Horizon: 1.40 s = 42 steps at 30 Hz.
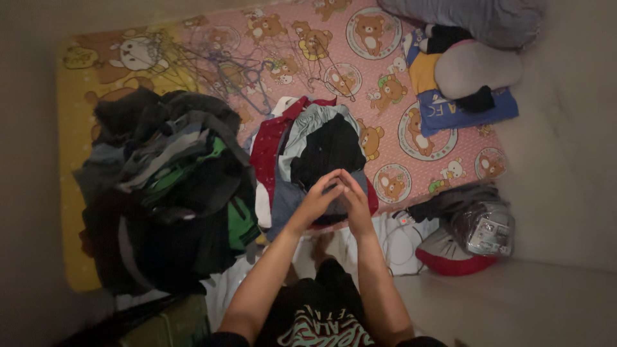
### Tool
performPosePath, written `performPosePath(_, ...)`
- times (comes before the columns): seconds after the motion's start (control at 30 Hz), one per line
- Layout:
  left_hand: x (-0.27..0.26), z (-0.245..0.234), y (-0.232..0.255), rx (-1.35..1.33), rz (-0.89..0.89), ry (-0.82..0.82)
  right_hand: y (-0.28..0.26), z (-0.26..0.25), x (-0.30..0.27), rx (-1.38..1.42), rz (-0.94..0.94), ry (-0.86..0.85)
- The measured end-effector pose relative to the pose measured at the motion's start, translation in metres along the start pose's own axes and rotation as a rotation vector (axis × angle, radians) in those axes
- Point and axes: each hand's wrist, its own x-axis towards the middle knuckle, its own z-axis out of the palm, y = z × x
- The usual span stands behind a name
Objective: The person picks up clothes from a pile on a bed, places them on hangers, and hangs them in a wardrobe. The person handles several items including shorts and shirts, repeating the process of picking, hanging, and storing.
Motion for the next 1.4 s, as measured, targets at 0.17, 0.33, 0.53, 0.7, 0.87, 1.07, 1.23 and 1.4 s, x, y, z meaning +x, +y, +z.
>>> performPosePath(0.17,0.061,-0.016,-0.025,-0.065,-0.02,0.025,0.021,-0.024,0.064,0.024,0.095,0.029)
performPosePath(0.33,0.128,-0.032,-0.054,-0.061,-0.218,0.176,0.056,-0.058,0.154,-0.117,0.236,0.112)
performPosePath(0.53,0.201,-0.05,-0.122,0.005,-0.278,0.279,0.109,-0.118,0.252,-0.279,0.385,0.022)
performPosePath(0.7,0.246,-0.073,-0.173,0.115,-0.414,0.321,0.132,-0.174,0.372,-0.663,0.125,-0.117)
performPosePath(0.87,0.272,-0.108,-0.214,0.143,-0.527,0.367,0.141,-0.236,0.509,-1.426,-0.154,-0.295)
performPosePath(1.07,0.306,-0.159,-0.27,0.326,-0.452,0.408,0.169,-0.238,0.599,-1.303,0.254,-0.045)
performPosePath(1.23,0.319,-0.19,-0.267,0.377,-0.501,0.426,0.236,-0.226,0.626,-1.585,0.054,0.033)
performPosePath(1.4,0.341,-0.184,-0.238,0.928,-0.378,0.381,0.259,-0.241,0.609,-1.232,0.108,0.136)
